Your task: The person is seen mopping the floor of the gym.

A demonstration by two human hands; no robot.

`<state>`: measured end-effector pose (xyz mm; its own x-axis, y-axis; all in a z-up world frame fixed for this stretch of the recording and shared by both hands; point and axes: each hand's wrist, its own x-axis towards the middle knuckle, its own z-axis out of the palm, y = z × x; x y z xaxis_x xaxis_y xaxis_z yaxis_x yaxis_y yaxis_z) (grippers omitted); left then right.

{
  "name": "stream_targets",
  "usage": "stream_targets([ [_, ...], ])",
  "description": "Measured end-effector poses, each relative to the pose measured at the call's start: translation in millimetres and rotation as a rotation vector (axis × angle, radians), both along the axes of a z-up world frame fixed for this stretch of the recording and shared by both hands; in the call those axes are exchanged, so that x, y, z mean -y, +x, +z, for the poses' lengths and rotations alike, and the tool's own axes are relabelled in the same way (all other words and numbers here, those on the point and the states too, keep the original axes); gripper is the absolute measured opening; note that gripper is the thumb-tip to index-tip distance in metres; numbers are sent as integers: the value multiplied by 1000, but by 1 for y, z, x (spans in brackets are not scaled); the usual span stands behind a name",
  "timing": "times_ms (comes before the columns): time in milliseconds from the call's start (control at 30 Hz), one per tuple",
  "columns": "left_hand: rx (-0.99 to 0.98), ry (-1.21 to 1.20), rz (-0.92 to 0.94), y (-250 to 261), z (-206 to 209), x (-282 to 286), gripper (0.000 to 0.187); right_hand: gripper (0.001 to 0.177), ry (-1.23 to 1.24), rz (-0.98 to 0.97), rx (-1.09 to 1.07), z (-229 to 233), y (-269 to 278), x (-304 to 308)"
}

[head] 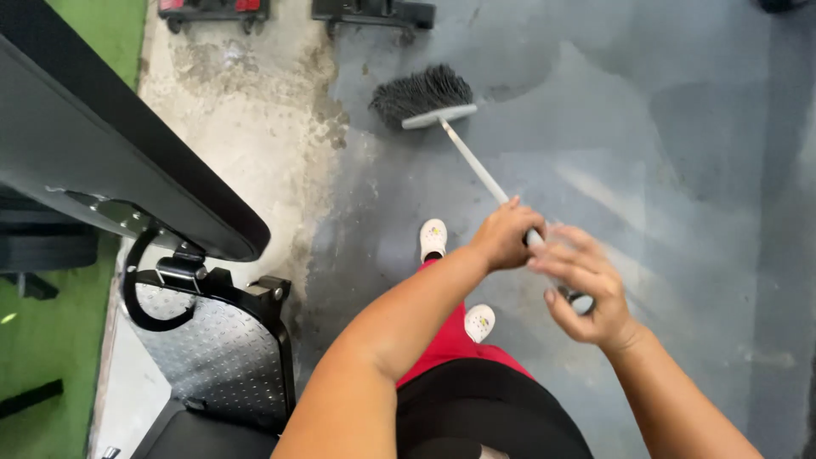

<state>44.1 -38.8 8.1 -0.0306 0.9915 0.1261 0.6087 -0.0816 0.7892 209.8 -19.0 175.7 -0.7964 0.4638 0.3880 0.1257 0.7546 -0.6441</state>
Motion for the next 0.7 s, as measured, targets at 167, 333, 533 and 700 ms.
stream_targets([
  [167,1,-52,-185,64,-12,55,31,39,-334,244,-126,-6,56,61],
  [333,144,54,-194,86,46,108,49,9,-252,170,-233,-34,72,106],
  [533,3,282,-391,77,-50,118,26,9,-184,302,-353,-44,53,125],
  [700,99,387,-478,66,-29,89,22,10,-205,288,-399,-50,48,109],
])
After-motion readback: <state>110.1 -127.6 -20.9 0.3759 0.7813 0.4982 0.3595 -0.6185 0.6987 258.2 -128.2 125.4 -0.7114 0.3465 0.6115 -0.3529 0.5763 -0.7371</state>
